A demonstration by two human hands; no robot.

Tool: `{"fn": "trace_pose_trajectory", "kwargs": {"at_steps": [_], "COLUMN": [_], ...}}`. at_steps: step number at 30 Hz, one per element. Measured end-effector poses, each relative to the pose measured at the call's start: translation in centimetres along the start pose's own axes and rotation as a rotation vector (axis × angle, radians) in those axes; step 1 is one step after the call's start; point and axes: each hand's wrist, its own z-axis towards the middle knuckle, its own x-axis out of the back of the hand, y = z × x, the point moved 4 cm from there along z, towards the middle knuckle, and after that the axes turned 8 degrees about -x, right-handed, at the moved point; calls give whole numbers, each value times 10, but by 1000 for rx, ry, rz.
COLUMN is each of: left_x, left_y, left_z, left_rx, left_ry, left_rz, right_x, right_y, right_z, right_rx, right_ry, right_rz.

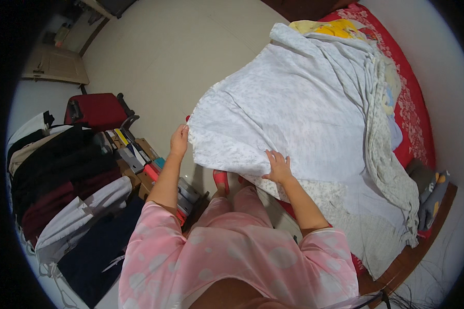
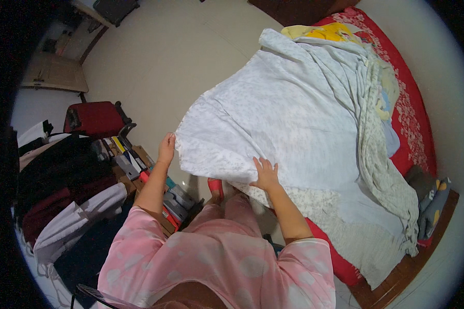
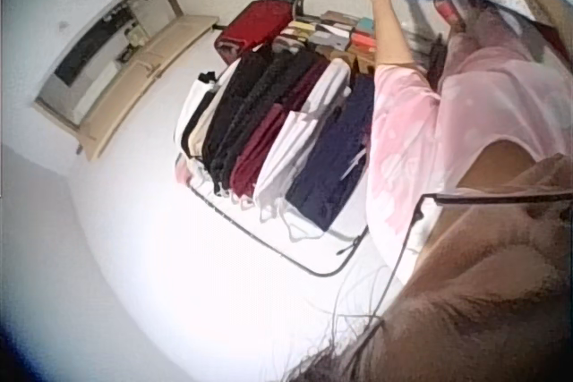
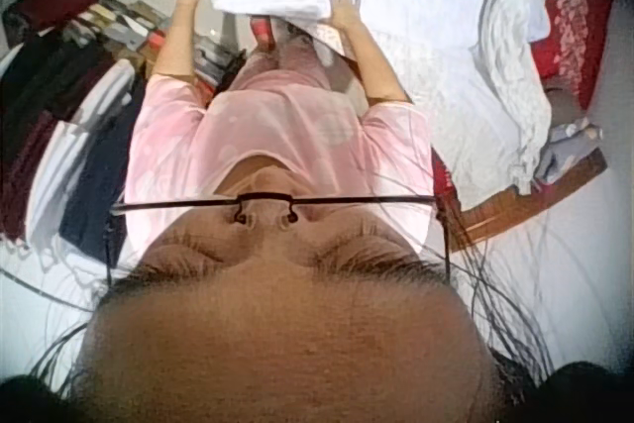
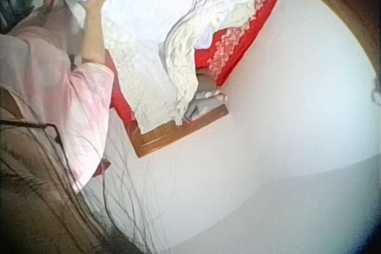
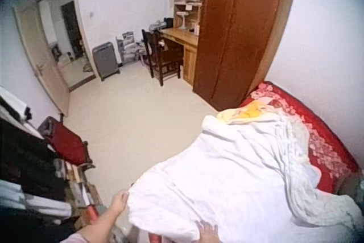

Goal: The person picks up a white patterned cloth from a pile of laundry on a bed and folds it into a neat rectangular shape.

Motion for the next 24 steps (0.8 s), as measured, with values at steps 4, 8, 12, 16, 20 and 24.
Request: {"fn": "trace_pose_trajectory", "kwargs": {"at_steps": [4,8,12,16,20,24], "left_x": [28,40,39,39,29,8], "left_y": [-15,-25,-40,-67,-18,21], "left_z": [-2,-6,-2,11,36,93], "left_rx": [-10,-74,-123,-79,-113,-112], "left_ry": [-5,-42,-90,-208,-217,-201], "left_rz": [-59,-75,-72,23,-23,-27], "right_x": [-16,-30,-31,41,129,202], "right_y": [11,20,32,22,31,49], "right_z": [-40,-59,-68,-77,-78,-46], "right_rx": [-68,-158,-98,-302,-327,-272], "right_ry": [59,145,314,409,653,851], "right_rz": [-79,74,348,462,554,557]}}
